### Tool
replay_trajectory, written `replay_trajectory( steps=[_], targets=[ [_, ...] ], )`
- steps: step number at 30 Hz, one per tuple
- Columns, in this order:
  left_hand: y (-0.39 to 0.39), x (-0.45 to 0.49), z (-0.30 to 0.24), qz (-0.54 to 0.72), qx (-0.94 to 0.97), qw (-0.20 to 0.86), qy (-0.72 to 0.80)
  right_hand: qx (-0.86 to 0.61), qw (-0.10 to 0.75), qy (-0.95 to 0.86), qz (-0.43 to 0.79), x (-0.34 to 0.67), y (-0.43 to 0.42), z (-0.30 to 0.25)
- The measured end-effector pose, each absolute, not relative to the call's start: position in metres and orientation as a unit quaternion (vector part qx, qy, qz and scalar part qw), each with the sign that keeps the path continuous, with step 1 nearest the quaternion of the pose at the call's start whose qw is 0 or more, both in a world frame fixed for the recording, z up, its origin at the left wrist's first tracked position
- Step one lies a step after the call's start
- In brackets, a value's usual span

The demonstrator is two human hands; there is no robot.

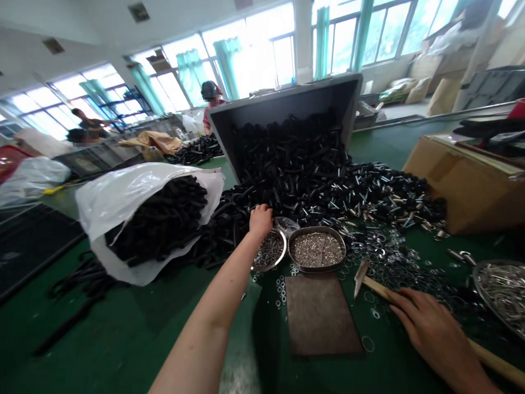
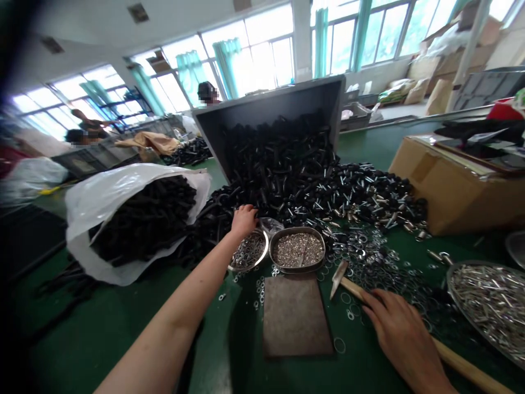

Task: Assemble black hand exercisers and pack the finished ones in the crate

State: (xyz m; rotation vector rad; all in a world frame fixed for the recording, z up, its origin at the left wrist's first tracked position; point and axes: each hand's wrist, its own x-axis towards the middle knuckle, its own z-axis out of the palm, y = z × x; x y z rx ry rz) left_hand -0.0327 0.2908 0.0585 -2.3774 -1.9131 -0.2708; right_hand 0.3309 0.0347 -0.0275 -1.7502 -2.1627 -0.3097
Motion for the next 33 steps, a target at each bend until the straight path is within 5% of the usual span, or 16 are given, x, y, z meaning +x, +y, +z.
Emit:
replay_trajectory(
  steps=[9,14,18,21,27,30,33],
  targets=[
    [0.31,-0.023,0.062,-0.084,-0.779,0.022,-0.621,-0.641,0.208,-0.738,-0.021,0.336,0.097,0.024],
    [0.274,-0.036,0.091,-0.321,-0.699,-0.009,-0.639,-0.665,0.155,-0.73,-0.005,0.333,0.185,0.033],
    [0.223,-0.055,0.114,-0.596,-0.502,-0.241,-0.579,-0.685,0.12,-0.719,0.007,0.316,0.241,0.021],
    [0.175,-0.07,0.117,-0.68,-0.291,-0.459,-0.492,-0.707,0.09,-0.702,0.017,0.305,0.259,0.009],
    [0.087,-0.086,0.075,-0.649,-0.156,-0.548,-0.504,-0.744,0.107,-0.66,0.014,0.301,0.255,0.006],
    [0.063,-0.081,0.046,-0.506,-0.35,-0.484,-0.623,-0.731,0.255,-0.627,0.084,0.292,0.234,0.019],
    [0.055,-0.067,0.024,-0.323,-0.566,-0.342,-0.677,-0.64,0.414,-0.58,0.288,0.271,0.193,0.038]
  ],
)
